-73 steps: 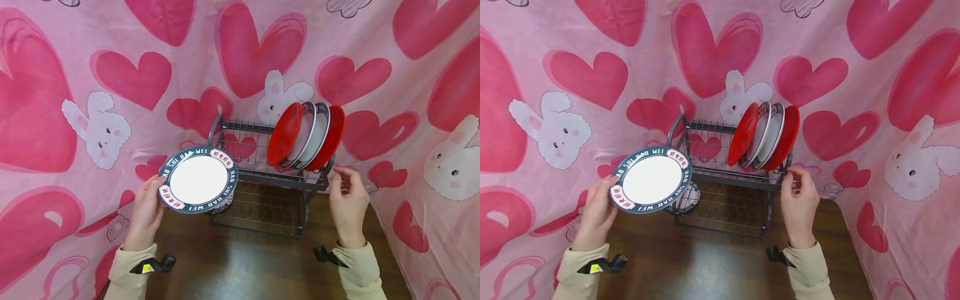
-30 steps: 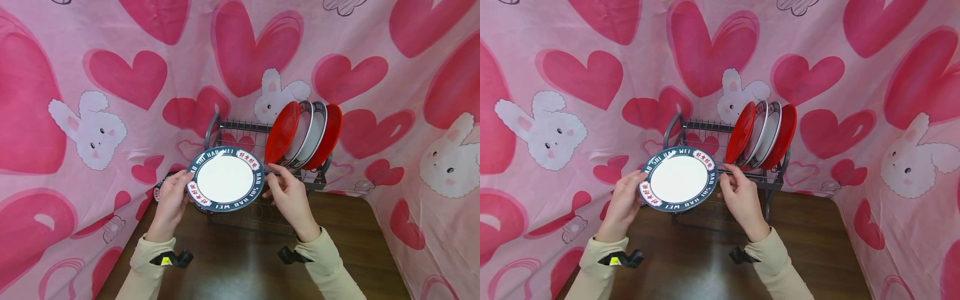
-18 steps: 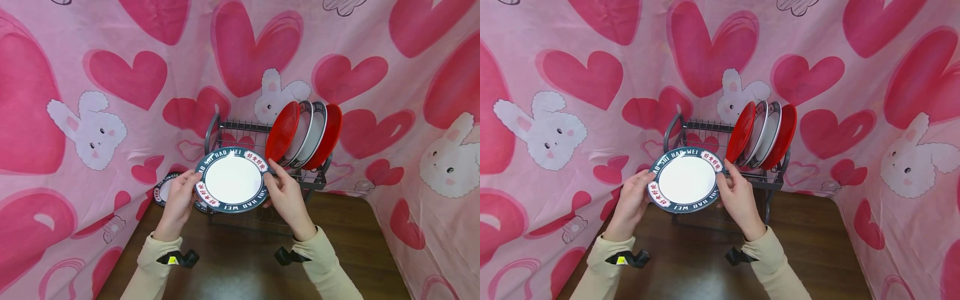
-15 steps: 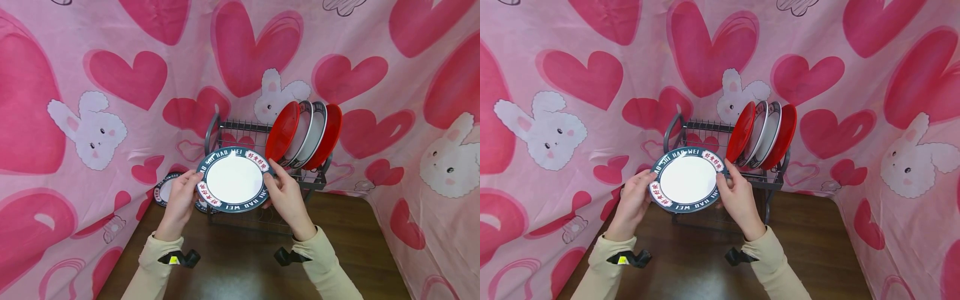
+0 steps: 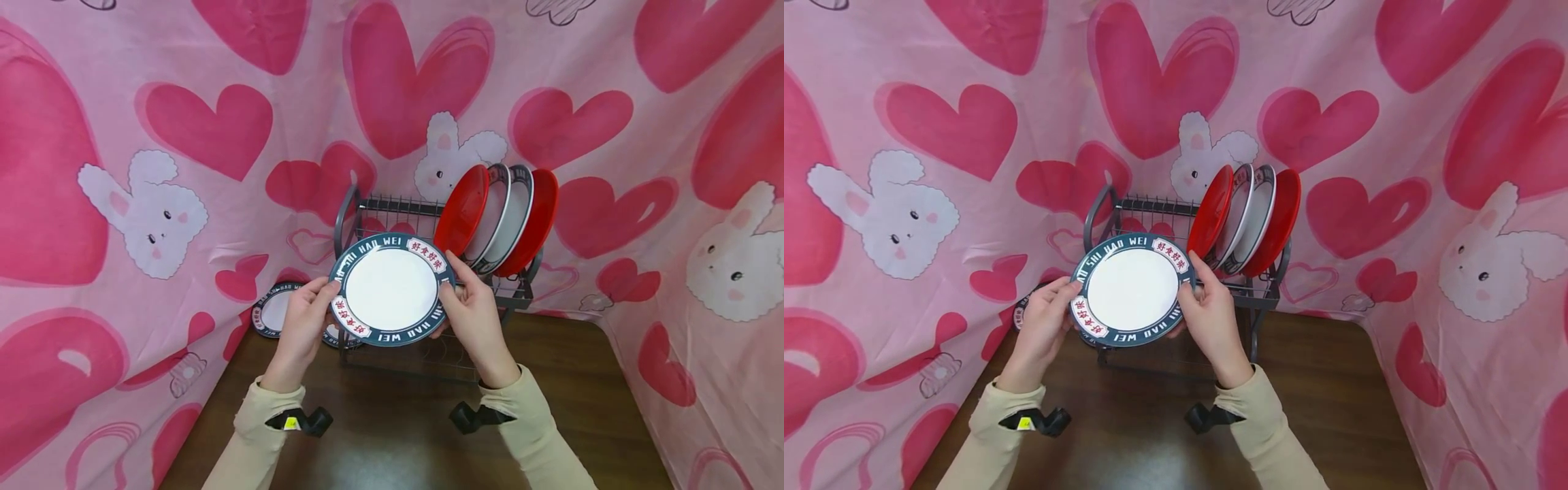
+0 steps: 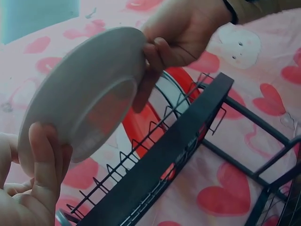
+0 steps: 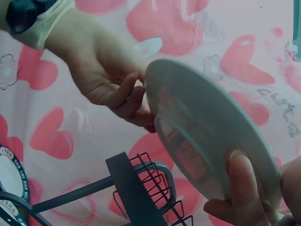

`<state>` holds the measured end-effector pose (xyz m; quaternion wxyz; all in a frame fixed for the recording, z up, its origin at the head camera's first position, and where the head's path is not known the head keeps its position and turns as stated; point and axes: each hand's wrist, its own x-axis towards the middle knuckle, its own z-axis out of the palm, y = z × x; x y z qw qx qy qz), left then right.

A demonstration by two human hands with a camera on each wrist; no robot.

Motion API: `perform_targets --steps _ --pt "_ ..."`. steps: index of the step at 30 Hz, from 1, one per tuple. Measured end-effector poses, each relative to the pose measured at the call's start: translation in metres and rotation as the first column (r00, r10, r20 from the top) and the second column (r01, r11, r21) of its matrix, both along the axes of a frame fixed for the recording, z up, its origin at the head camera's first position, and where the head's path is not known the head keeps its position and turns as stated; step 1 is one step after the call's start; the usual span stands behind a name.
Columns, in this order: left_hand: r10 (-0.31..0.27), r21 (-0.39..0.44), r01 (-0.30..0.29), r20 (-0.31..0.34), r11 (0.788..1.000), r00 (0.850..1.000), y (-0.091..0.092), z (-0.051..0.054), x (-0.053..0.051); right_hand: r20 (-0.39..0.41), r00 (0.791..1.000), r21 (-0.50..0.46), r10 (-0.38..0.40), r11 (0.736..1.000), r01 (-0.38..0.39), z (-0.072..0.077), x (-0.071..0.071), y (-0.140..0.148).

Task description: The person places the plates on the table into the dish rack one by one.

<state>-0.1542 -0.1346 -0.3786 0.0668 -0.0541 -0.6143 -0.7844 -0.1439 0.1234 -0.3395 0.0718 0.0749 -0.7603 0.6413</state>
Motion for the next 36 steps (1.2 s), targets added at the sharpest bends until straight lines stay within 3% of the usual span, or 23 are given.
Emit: perform_targets --steps 7,13,16,19,21,23,25,31,36 --pt "0.032 -0.111 -0.039 -0.068 0.993 0.997 0.002 -0.001 -0.005 -0.028 0.999 0.009 -0.016 1.000 0.016 0.009 0.000 0.004" --pt "0.152 -0.176 -0.175 -0.139 0.969 0.979 0.002 -0.004 -0.018 -0.062 0.997 0.046 -0.037 0.998 0.040 0.015 0.000 0.007" --pt "0.232 -0.227 -0.267 -0.169 0.937 0.958 0.000 -0.010 -0.027 -0.079 0.996 0.060 -0.045 0.997 0.049 0.018 0.000 0.009" --pt "0.297 -0.302 -0.352 -0.213 0.886 0.931 -0.003 -0.017 -0.035 -0.098 0.994 0.070 -0.057 0.996 0.064 0.021 0.001 0.011" --pt "0.329 -0.346 -0.397 -0.238 0.850 0.914 -0.004 -0.021 -0.040 -0.112 0.991 0.079 -0.066 0.994 0.075 0.024 0.001 0.013" --pt "0.343 -0.377 -0.417 -0.249 0.827 0.906 -0.005 -0.025 -0.045 -0.126 0.989 0.096 -0.076 0.991 0.089 0.026 0.001 0.014" --pt "0.347 -0.395 -0.421 -0.246 0.816 0.905 -0.005 -0.028 -0.048 -0.137 0.987 0.118 -0.085 0.988 0.101 0.029 0.001 0.015" --pt "0.328 -0.419 -0.388 -0.211 0.821 0.921 -0.004 -0.033 -0.054 -0.177 0.979 0.204 -0.098 0.970 0.133 0.035 -0.001 0.017" --pt "0.319 -0.445 -0.377 -0.203 0.812 0.926 -0.003 -0.033 -0.055 -0.211 0.970 0.247 -0.119 0.954 0.171 0.043 -0.001 0.017"
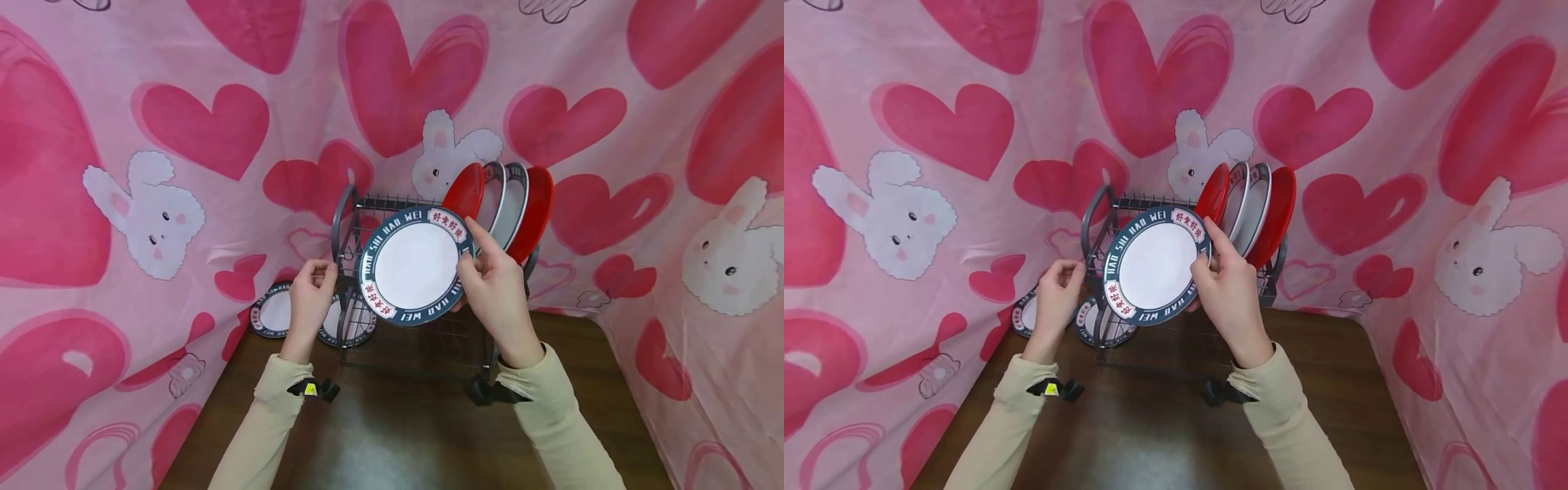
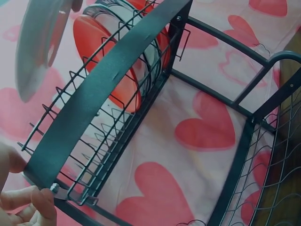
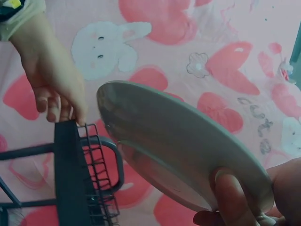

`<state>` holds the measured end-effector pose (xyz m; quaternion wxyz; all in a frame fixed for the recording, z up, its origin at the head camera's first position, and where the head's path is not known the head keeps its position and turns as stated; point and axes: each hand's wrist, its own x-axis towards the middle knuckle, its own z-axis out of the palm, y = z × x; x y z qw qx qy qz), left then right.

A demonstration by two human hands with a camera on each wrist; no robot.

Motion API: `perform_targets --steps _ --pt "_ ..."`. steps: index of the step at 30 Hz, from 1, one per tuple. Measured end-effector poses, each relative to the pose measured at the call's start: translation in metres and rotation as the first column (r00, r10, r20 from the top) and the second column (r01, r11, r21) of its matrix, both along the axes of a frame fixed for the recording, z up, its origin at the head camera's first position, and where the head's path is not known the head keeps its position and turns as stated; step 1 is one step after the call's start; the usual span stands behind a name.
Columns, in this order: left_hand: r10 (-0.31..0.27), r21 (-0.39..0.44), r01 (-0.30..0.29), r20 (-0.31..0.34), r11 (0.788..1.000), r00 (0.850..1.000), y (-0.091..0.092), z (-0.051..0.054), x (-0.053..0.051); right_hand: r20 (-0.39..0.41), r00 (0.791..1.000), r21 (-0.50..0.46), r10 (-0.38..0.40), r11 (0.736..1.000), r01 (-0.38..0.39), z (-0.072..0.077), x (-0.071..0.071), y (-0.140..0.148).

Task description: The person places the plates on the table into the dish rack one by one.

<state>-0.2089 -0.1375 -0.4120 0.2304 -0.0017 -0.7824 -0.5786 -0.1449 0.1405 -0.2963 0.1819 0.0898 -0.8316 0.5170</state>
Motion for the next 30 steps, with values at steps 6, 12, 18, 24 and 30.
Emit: perform_targets --steps 6,12,18,24,30 --pt "-0.025 0.004 0.025 0.032 1.000 0.999 0.001 0.001 0.000 -0.065 0.997 0.085 -0.042 0.995 0.048 0.011 -0.003 -0.001" --pt "-0.052 0.018 0.052 0.046 0.999 0.998 0.002 0.003 -0.001 -0.176 0.981 0.193 -0.078 0.975 0.112 0.021 -0.009 -0.003" --pt "-0.057 0.000 0.057 0.043 0.998 0.997 0.002 0.002 -0.001 -0.246 0.964 0.246 -0.104 0.955 0.166 0.031 -0.015 -0.006" --pt "-0.053 -0.002 0.053 0.029 0.999 0.998 0.001 0.003 -0.002 -0.319 0.939 0.294 -0.127 0.929 0.225 0.043 -0.024 -0.010" --pt "-0.053 0.011 0.052 0.016 0.999 0.998 0.001 0.004 -0.002 -0.363 0.922 0.346 -0.133 0.900 0.266 0.052 -0.035 -0.012"
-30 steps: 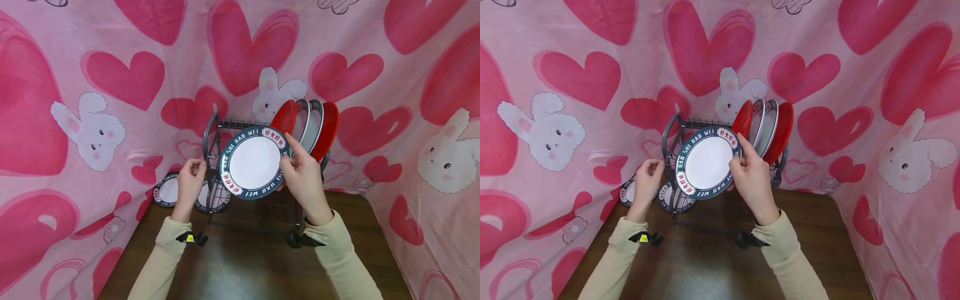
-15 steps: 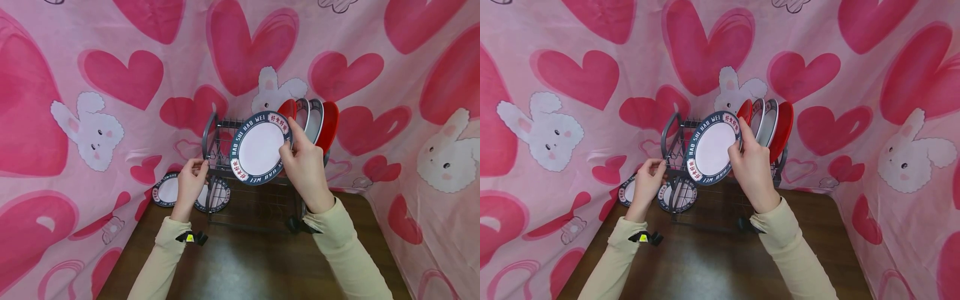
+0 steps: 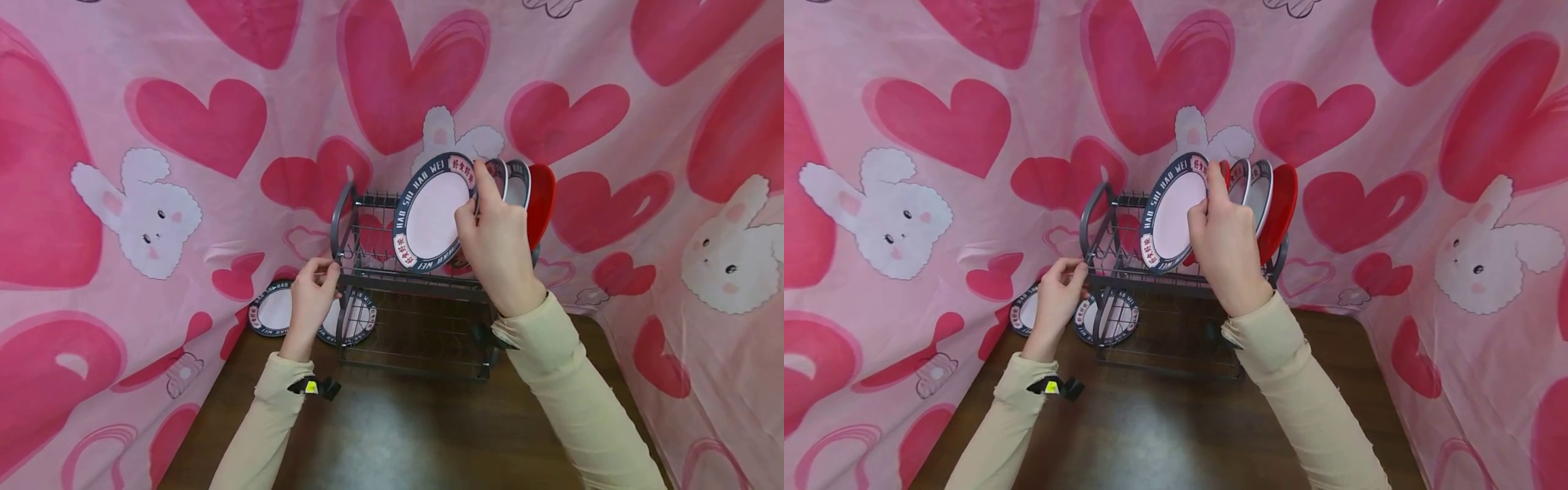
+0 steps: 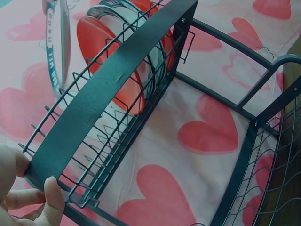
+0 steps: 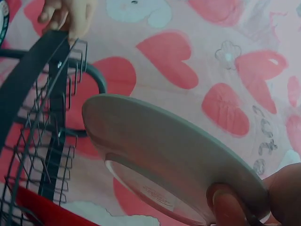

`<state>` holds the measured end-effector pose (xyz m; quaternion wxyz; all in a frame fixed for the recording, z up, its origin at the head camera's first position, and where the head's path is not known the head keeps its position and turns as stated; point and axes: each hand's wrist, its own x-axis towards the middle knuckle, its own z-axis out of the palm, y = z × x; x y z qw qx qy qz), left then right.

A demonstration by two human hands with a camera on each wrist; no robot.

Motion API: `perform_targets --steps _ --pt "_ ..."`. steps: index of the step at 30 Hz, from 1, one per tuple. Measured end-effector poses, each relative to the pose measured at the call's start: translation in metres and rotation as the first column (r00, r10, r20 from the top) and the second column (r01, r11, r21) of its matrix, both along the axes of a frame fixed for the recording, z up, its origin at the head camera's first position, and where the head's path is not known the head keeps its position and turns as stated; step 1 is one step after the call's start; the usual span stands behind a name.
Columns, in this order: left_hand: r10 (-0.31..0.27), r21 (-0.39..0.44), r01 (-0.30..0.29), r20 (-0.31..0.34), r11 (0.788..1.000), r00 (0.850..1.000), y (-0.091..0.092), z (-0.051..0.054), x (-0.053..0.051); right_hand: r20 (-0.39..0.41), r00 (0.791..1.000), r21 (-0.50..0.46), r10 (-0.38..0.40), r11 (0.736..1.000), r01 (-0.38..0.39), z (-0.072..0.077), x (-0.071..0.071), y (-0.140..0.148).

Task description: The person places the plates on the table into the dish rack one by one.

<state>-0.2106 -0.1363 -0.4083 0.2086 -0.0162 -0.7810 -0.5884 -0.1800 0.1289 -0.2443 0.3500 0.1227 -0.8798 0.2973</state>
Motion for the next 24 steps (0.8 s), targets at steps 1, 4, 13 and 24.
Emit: perform_targets --steps 1,4,13,24 --pt "0.000 0.000 0.000 -0.004 1.000 1.000 0.000 0.000 0.000 -0.005 1.000 0.008 -0.003 1.000 0.003 0.001 -0.002 0.000" --pt "0.002 -0.001 -0.002 -0.016 1.000 1.000 0.000 0.000 -0.001 -0.016 1.000 0.024 -0.020 1.000 0.021 0.005 -0.006 0.000" --pt "0.015 0.012 -0.015 -0.007 1.000 1.000 0.001 -0.001 -0.001 0.026 0.997 0.097 -0.072 0.993 0.069 0.014 -0.022 -0.003" --pt "0.008 0.027 -0.008 -0.002 1.000 1.000 0.000 0.000 0.001 0.149 0.984 0.148 -0.100 0.986 0.078 0.029 -0.039 -0.011"
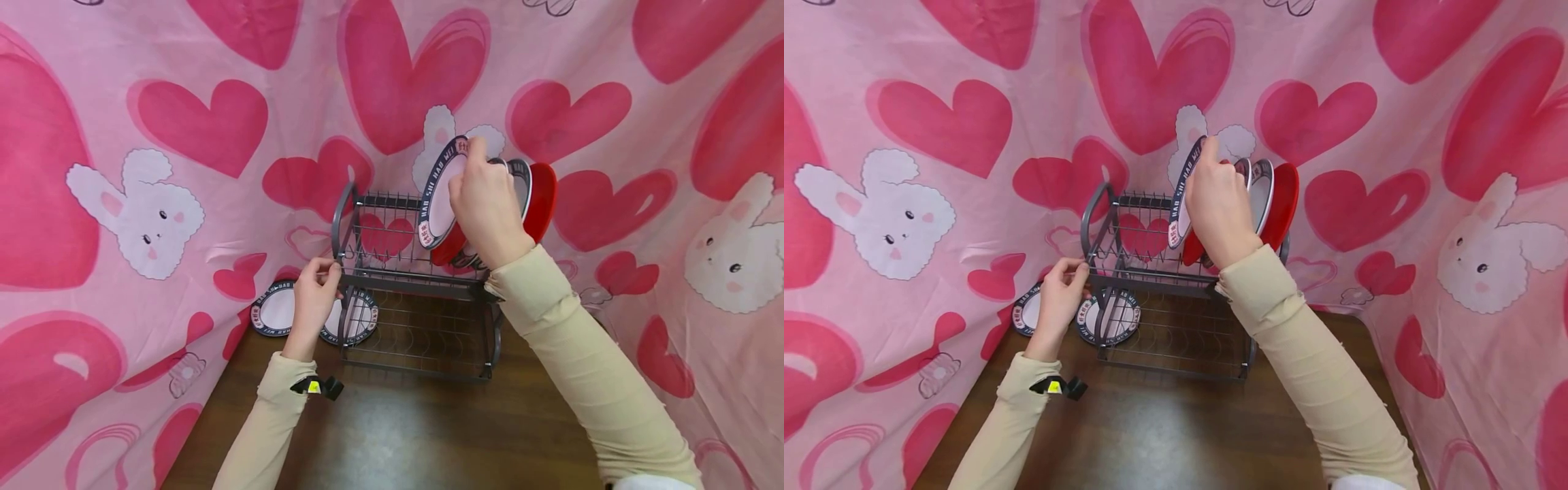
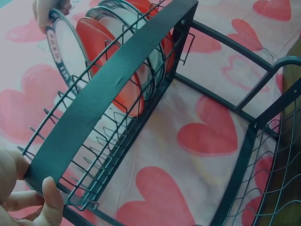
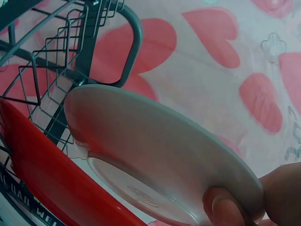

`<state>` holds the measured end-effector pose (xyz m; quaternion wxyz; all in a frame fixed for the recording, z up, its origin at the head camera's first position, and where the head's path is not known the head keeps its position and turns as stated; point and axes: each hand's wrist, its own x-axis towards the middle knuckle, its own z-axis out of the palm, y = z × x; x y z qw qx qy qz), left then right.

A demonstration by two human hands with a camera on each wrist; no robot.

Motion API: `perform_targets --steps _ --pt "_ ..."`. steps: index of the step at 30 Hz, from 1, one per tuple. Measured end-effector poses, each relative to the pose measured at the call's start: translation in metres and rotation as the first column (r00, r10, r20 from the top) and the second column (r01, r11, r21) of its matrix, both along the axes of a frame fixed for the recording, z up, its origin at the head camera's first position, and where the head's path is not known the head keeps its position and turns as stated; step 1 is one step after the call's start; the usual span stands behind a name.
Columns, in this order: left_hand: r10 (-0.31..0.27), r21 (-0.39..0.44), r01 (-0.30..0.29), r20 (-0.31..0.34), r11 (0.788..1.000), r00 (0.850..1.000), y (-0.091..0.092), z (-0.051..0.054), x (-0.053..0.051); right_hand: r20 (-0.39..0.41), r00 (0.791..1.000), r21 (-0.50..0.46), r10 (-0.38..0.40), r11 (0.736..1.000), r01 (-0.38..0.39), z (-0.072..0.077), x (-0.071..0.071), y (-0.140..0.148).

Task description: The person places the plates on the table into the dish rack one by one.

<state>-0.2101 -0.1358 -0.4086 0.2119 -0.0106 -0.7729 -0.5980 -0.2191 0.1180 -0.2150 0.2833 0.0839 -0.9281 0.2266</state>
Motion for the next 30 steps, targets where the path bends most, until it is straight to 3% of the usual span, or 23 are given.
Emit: perform_targets --steps 11,20,30 --pt "0.004 0.000 -0.004 0.020 1.000 1.000 0.000 0.001 -0.001 0.117 0.993 0.093 -0.030 0.996 0.019 0.006 -0.016 -0.012" --pt "0.002 0.002 -0.002 0.016 1.000 1.000 0.000 0.000 -0.001 0.216 0.973 0.150 -0.079 0.988 0.047 0.002 -0.028 -0.019" --pt "0.005 0.009 -0.005 0.006 1.000 1.000 0.001 -0.001 -0.003 0.231 0.968 0.218 -0.096 0.975 0.044 -0.007 -0.036 -0.023"
